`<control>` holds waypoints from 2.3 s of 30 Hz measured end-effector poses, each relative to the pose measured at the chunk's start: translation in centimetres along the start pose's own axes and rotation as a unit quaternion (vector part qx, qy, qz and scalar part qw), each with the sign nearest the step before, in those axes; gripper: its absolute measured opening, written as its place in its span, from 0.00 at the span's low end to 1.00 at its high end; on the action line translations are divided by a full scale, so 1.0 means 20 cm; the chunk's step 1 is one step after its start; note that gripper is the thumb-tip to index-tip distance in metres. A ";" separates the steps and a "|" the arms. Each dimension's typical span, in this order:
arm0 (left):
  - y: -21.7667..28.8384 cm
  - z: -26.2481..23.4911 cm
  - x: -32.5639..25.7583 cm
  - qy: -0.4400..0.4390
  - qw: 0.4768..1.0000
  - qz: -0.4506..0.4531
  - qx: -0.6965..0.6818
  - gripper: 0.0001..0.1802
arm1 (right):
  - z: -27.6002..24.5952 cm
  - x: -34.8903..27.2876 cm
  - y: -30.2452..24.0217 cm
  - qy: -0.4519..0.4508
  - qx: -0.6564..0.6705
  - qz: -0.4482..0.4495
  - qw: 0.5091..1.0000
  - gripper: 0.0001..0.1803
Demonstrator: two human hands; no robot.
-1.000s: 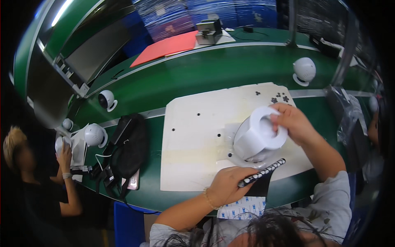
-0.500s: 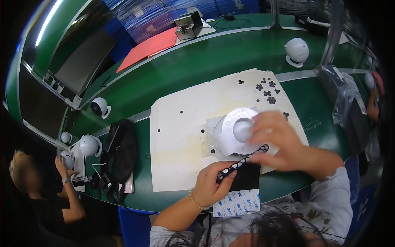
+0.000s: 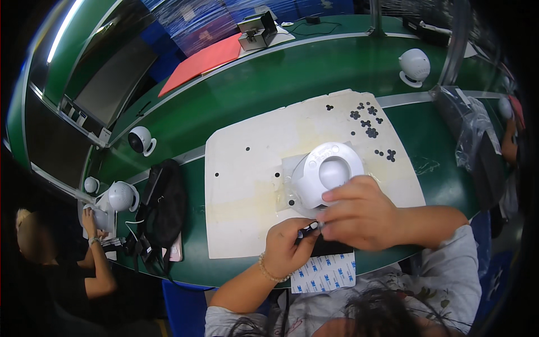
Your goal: The person assembles white dome-shaped electronic devices by hand. They pick up a white dome casing, place it on a work mat, and insert small black circular components into the holes on the underside of the casing. The person repeats this process for multiple units, placing the finished casings into a blue bin.
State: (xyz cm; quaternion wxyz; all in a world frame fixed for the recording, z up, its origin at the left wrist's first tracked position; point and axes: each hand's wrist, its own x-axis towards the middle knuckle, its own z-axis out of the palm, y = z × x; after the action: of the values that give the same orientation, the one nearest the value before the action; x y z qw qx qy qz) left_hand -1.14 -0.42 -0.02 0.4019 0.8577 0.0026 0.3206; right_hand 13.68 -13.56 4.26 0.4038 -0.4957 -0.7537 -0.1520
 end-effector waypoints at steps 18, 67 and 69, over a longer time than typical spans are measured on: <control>0.02 -0.01 0.03 -0.003 0.999 -0.029 0.017 0.07 | 0.05 -0.05 0.01 0.047 0.108 0.029 0.993 0.18; 0.02 -0.01 0.05 -0.032 0.977 0.128 0.168 0.12 | -0.09 -0.03 0.27 0.020 -0.109 0.016 0.994 0.28; 0.02 -0.01 0.05 -0.032 0.977 0.128 0.168 0.12 | -0.11 -0.03 0.26 -0.002 -0.131 0.010 0.991 0.27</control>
State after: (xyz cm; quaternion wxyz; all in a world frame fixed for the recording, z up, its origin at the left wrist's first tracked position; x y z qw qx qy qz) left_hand -0.54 -0.30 0.86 0.2073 0.9161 -0.0666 0.3366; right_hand 19.36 -12.87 4.23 0.3356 -0.5525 -0.7227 -0.2445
